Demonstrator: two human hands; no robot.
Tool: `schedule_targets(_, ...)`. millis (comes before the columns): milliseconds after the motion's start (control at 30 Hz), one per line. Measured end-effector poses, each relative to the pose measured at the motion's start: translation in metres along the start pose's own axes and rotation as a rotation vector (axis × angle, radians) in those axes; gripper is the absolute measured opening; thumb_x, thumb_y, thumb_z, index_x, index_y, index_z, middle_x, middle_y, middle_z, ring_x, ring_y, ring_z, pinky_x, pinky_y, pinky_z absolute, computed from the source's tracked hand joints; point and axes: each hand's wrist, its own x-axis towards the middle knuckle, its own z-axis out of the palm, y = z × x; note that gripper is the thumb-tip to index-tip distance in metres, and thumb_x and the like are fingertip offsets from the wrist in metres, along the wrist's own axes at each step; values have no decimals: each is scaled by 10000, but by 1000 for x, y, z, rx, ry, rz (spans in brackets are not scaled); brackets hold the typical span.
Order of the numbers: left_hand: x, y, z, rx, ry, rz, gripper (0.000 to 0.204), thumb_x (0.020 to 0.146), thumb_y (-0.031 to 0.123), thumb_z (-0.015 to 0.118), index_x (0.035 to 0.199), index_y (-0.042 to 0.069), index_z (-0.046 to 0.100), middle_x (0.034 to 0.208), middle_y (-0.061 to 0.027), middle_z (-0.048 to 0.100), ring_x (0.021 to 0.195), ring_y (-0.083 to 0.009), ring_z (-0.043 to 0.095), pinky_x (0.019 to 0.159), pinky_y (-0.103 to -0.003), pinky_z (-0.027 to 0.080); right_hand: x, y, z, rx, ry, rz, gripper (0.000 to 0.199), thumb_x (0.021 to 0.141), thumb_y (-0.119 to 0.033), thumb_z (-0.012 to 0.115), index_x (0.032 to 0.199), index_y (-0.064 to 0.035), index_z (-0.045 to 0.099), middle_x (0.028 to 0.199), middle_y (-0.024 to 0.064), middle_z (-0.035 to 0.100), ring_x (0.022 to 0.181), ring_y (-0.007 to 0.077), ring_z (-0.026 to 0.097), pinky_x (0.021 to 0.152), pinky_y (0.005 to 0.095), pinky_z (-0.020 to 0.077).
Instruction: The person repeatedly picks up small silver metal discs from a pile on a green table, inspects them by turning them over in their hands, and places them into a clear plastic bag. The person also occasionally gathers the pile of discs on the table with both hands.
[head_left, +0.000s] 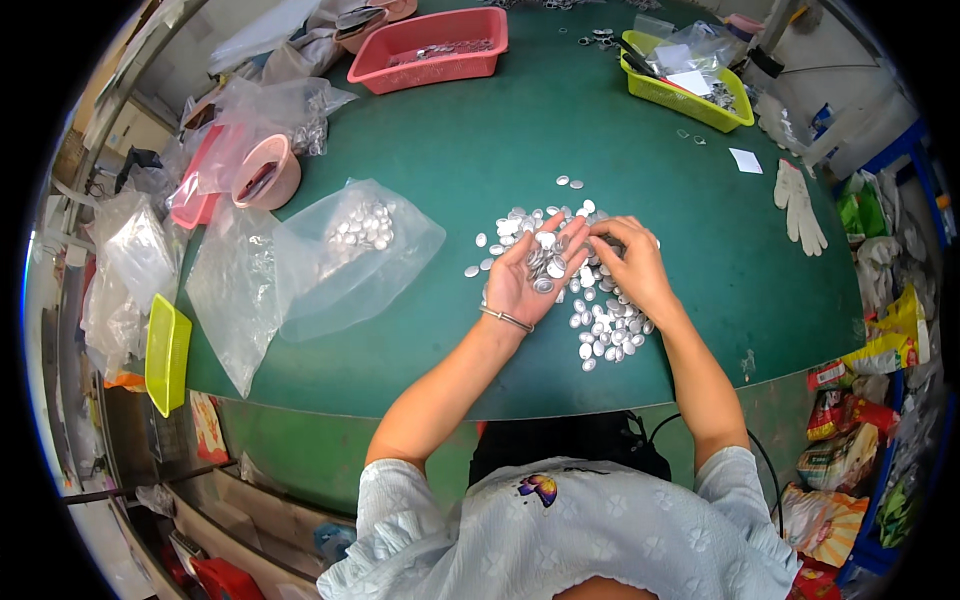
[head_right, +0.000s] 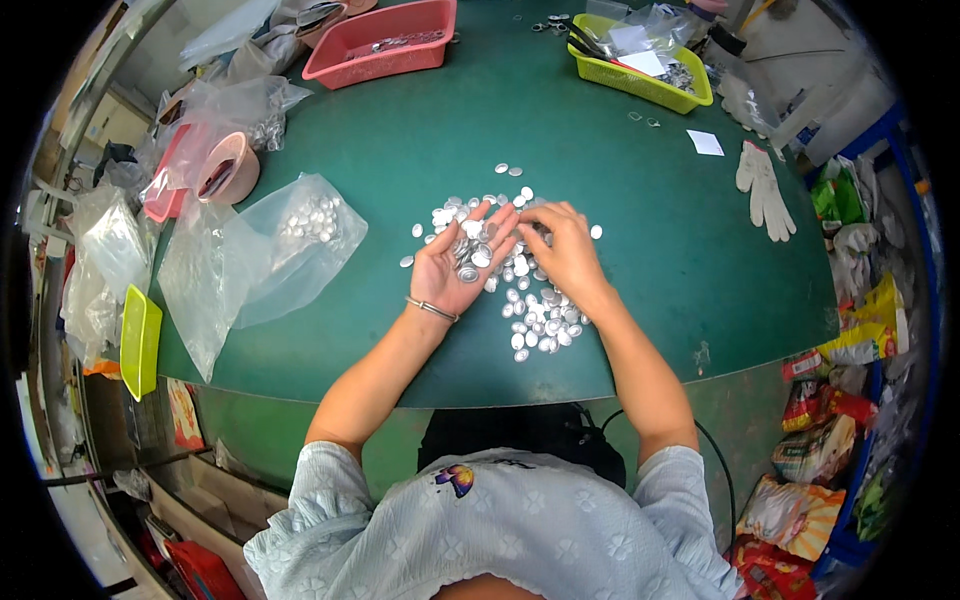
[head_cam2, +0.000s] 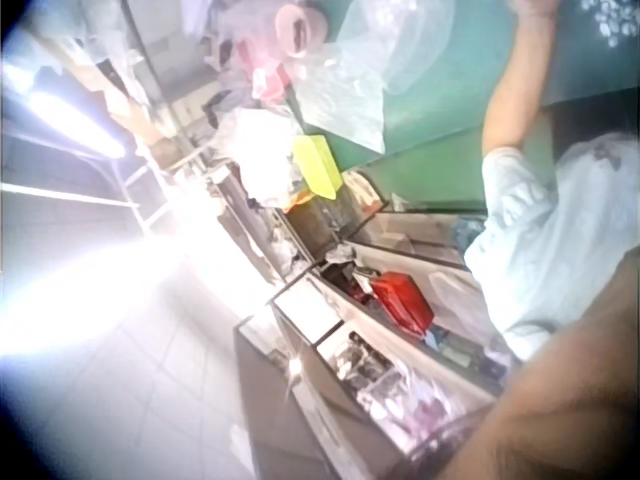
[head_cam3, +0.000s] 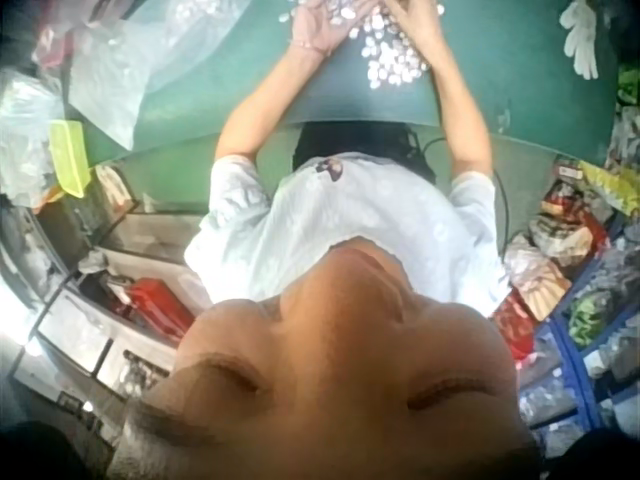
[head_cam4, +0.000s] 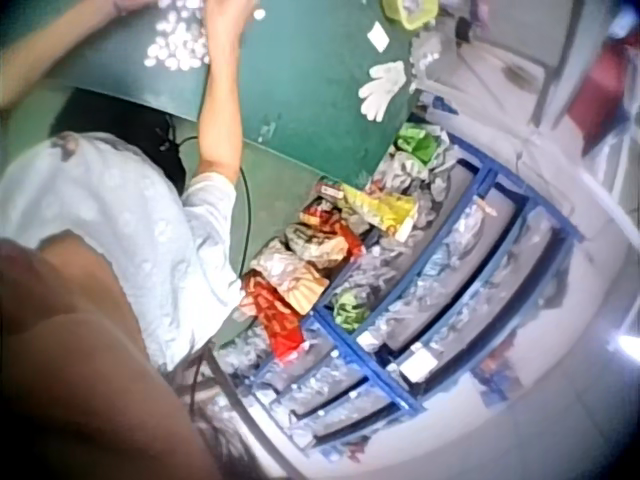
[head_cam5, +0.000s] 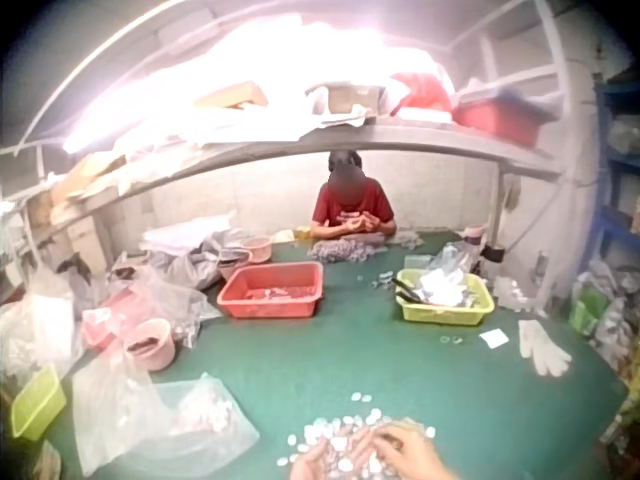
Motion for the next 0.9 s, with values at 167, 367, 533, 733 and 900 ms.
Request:
schedule_targets(167, 1, 2, 0, 23, -14, -6, 455, 983, 239, 249, 1336, -42, 310, 1420, -252, 253, 1324, -351, 277, 1095, -462, 250, -2, -14, 2, -32, 158, -92, 182, 772, -51, 627, 952, -22, 626, 993, 97, 585, 939, 267, 522, 813, 359, 407)
schedule_targets(367, -1, 0, 3, 107, 41, -15, 466, 985, 250, 242, 1346, -37, 309, 1379, -218, 335, 1295, -315, 336, 1075, -446, 288, -3, -20, 6, 25, 63, -169, 234, 732, -26, 653, 964, -20, 619, 1057, 98, 538, 978, 285, 492, 849, 373, 407)
schedule_targets(533, -2, -1, 1, 169, 10, -51, 477, 981, 261, 268, 1353, -36, 299, 1352, -212, 371, 1280, -313, 358, 1075, -436, 292, -4, -23, 5, 75, 40, -145, 189, 729, -24, 650, 916, -15, 619, 1044, 99, 549, 966, 280, 499, 840, 368, 411)
schedule_targets(733, 1, -4, 0, 62, -9, -57, 471, 975, 239, 288, 1357, -36, 279, 1361, -245, 345, 1293, -358, 325, 1098, -448, 251, -2, -11, 9, 74, 140, -162, 93, 779, -35, 612, 862, 6, 622, 943, 101, 590, 902, 276, 523, 797, 341, 421)
schedule_targets(900, 1, -3, 0, 38, -19, -56, 464, 972, 232, 296, 1347, -41, 287, 1401, -271, 271, 1308, -378, 292, 1107, -456, 232, -4, -12, 10, 545, 182, 151, 120, 866, -89, 573, 872, 12, 636, 902, 47, 605, 810, 141, 536, 718, 252, 427)
